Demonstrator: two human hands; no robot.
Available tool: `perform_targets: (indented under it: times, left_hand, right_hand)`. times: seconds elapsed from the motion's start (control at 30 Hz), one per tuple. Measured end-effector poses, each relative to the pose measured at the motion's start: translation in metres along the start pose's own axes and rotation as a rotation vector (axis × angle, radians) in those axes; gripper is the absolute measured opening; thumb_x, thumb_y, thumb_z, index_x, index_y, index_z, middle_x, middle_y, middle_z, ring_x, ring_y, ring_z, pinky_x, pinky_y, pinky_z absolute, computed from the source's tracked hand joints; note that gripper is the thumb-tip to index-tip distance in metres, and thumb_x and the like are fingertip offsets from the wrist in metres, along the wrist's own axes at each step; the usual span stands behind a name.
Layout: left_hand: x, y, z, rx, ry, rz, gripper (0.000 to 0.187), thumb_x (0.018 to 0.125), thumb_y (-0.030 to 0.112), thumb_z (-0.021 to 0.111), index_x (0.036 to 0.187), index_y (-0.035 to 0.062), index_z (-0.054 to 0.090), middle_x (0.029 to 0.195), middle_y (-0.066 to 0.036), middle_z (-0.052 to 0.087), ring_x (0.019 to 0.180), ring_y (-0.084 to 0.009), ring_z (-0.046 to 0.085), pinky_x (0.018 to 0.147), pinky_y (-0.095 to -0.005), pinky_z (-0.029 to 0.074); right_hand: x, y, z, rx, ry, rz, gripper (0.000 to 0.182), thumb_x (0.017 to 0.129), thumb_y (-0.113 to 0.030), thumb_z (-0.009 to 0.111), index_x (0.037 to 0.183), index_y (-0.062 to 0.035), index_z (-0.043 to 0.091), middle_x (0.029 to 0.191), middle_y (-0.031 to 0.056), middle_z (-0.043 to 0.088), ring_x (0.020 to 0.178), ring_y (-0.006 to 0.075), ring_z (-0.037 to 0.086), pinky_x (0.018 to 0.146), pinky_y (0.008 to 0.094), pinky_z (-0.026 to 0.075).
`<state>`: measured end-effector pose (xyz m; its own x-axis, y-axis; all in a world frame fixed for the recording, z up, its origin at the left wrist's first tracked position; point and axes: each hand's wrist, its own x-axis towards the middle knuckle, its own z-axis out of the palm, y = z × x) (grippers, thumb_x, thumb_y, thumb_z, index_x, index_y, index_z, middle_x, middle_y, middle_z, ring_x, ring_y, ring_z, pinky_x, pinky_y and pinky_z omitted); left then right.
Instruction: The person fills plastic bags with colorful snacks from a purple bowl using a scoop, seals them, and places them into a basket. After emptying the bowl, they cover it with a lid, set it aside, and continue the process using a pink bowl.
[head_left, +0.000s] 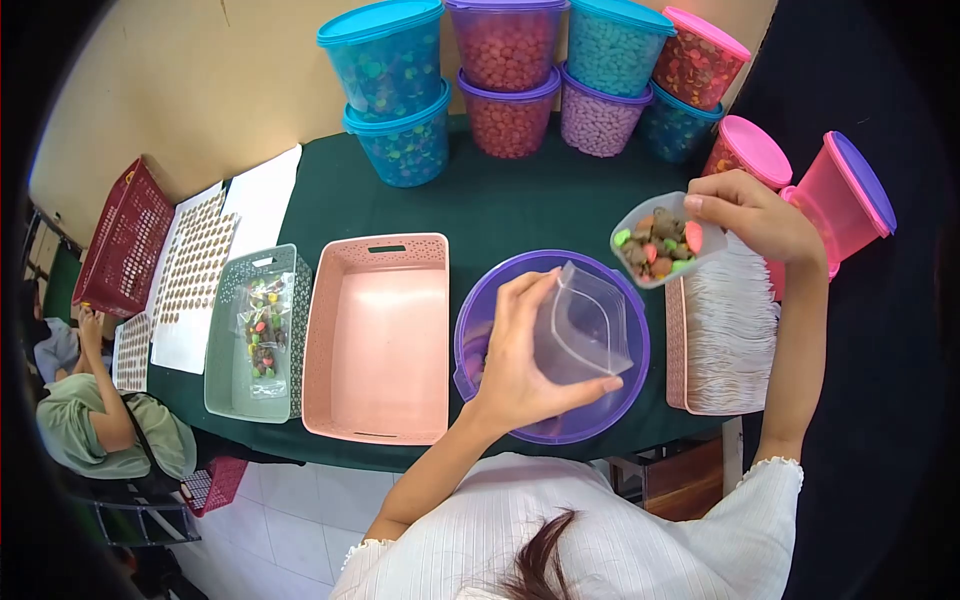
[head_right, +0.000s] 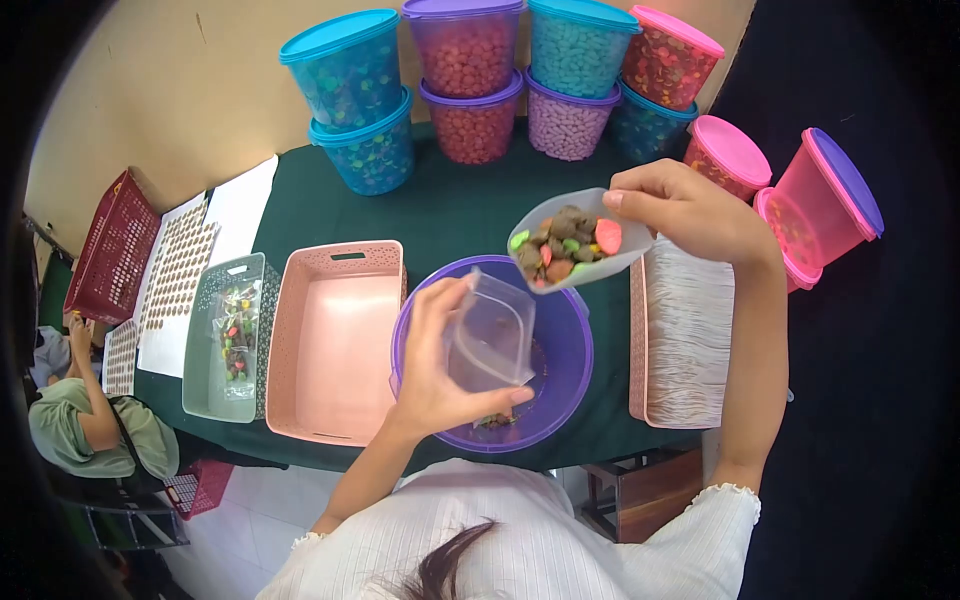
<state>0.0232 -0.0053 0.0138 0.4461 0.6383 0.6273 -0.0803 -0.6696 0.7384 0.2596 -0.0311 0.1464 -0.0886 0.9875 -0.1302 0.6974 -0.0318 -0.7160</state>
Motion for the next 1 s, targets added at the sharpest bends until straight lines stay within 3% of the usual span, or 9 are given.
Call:
perform_targets:
  times: [0.07, 0.17, 0.27, 0.53, 0.6, 0.67, 0.8, 0.9, 1.0]
  left_hand:
    - [-0.002, -0.006, 0.007, 0.091, -0.094, -0.161, 0.091, 0.045, 0.029, 0.081, 0.117, -0.0034, 0.035, 0.11, -0.015, 0.038, 0.103, -0.026, 0.043, 0.086, -0.0353, 0.038]
    - [-0.001, -0.005, 0.009, 0.133, -0.123, -0.19, 0.091, 0.046, 0.029, 0.08, 0.117, -0.004, 0.035, 0.109, -0.016, 0.039, 0.101, -0.027, 0.044, 0.086, -0.0357, 0.038]
    - [-0.001, -0.005, 0.01, 0.16, -0.151, -0.211, 0.091, 0.046, 0.029, 0.08, 0.117, -0.004, 0.035, 0.109, -0.016, 0.04, 0.101, -0.0272, 0.045, 0.086, -0.0362, 0.038]
    - [-0.004, -0.011, 0.007, 0.15, -0.146, -0.275, 0.092, 0.046, 0.027, 0.08, 0.119, -0.003, 0.033, 0.108, -0.015, 0.04, 0.103, -0.0265, 0.044, 0.086, -0.0359, 0.038]
    - [-0.005, -0.019, 0.003, 0.031, -0.044, -0.157, 0.091, 0.049, 0.029, 0.079, 0.12, -0.002, 0.032, 0.11, -0.015, 0.039, 0.101, -0.0265, 0.043, 0.083, -0.0364, 0.039]
    - [-0.008, -0.019, -0.009, -0.463, 0.051, -0.329, 0.096, 0.049, 0.028, 0.079, 0.125, 0.0003, 0.027, 0.116, -0.014, 0.037, 0.11, -0.0282, 0.039, 0.09, -0.0376, 0.035]
    - [-0.002, -0.004, -0.05, -1.219, 0.254, -0.368, 0.099, 0.061, 0.062, 0.057, 0.13, 0.0028, 0.017, 0.131, -0.02, 0.023, 0.118, -0.0361, 0.029, 0.097, -0.0504, 0.023]
    - [-0.022, -0.012, -0.069, -1.69, 0.181, -0.208, 0.099, 0.063, 0.07, 0.044, 0.13, 0.0037, 0.013, 0.128, -0.024, 0.022, 0.113, -0.0404, 0.031, 0.092, -0.0613, 0.019]
    - [-0.049, -0.022, -0.082, -1.562, 0.054, -0.283, 0.101, 0.062, 0.073, 0.042, 0.129, 0.0037, 0.013, 0.125, -0.026, 0.025, 0.111, -0.0413, 0.033, 0.089, -0.0627, 0.022]
  right_hand:
    - [-0.002, -0.008, 0.006, -0.025, -0.003, -0.007, 0.028, 0.082, -0.022, 0.046, 0.064, -0.0011, 0.051, 0.055, -0.0015, 0.044, 0.052, 0.0067, 0.039, 0.048, 0.0242, 0.03]
    - [-0.004, -0.025, 0.024, -0.776, 0.123, -0.073, 0.014, 0.07, -0.015, 0.052, 0.062, -0.0035, 0.057, 0.061, 0.0085, 0.057, 0.06, 0.0201, 0.052, 0.06, 0.0295, 0.033]
    - [-0.006, -0.04, 0.054, -1.081, 0.262, -0.225, 0.011, 0.07, -0.011, 0.054, 0.061, -0.0033, 0.054, 0.062, 0.0078, 0.054, 0.063, 0.0192, 0.05, 0.065, 0.0311, 0.034]
    - [-0.011, -0.061, 0.065, -1.262, 0.47, -0.166, 0.01, 0.071, -0.01, 0.053, 0.063, -0.0042, 0.055, 0.062, 0.0068, 0.053, 0.067, 0.0191, 0.05, 0.07, 0.0316, 0.034]
    - [-0.012, -0.054, 0.057, -1.178, 0.609, -0.141, 0.013, 0.074, -0.01, 0.051, 0.064, -0.0024, 0.054, 0.063, 0.0085, 0.054, 0.065, 0.0207, 0.05, 0.069, 0.0327, 0.034]
    - [-0.008, -0.041, 0.058, -1.134, 0.597, -0.12, 0.015, 0.076, -0.011, 0.049, 0.065, -0.0017, 0.054, 0.063, 0.0098, 0.054, 0.065, 0.0219, 0.05, 0.068, 0.0332, 0.034]
    - [0.005, -0.005, 0.087, -1.093, 0.222, -0.089, 0.016, 0.072, -0.014, 0.048, 0.065, -0.0043, 0.058, 0.064, 0.0101, 0.057, 0.069, 0.0213, 0.053, 0.071, 0.0334, 0.032]
    - [0.025, 0.013, 0.121, -1.004, -0.113, -0.032, 0.022, 0.071, -0.021, 0.048, 0.072, -0.0016, 0.058, 0.072, 0.0119, 0.059, 0.075, 0.0232, 0.053, 0.072, 0.0345, 0.033]
    - [0.056, 0.028, 0.159, -1.099, -0.378, 0.105, 0.026, 0.069, -0.02, 0.054, 0.088, -0.0055, 0.063, 0.089, 0.0064, 0.061, 0.089, 0.0206, 0.053, 0.075, 0.0347, 0.032]
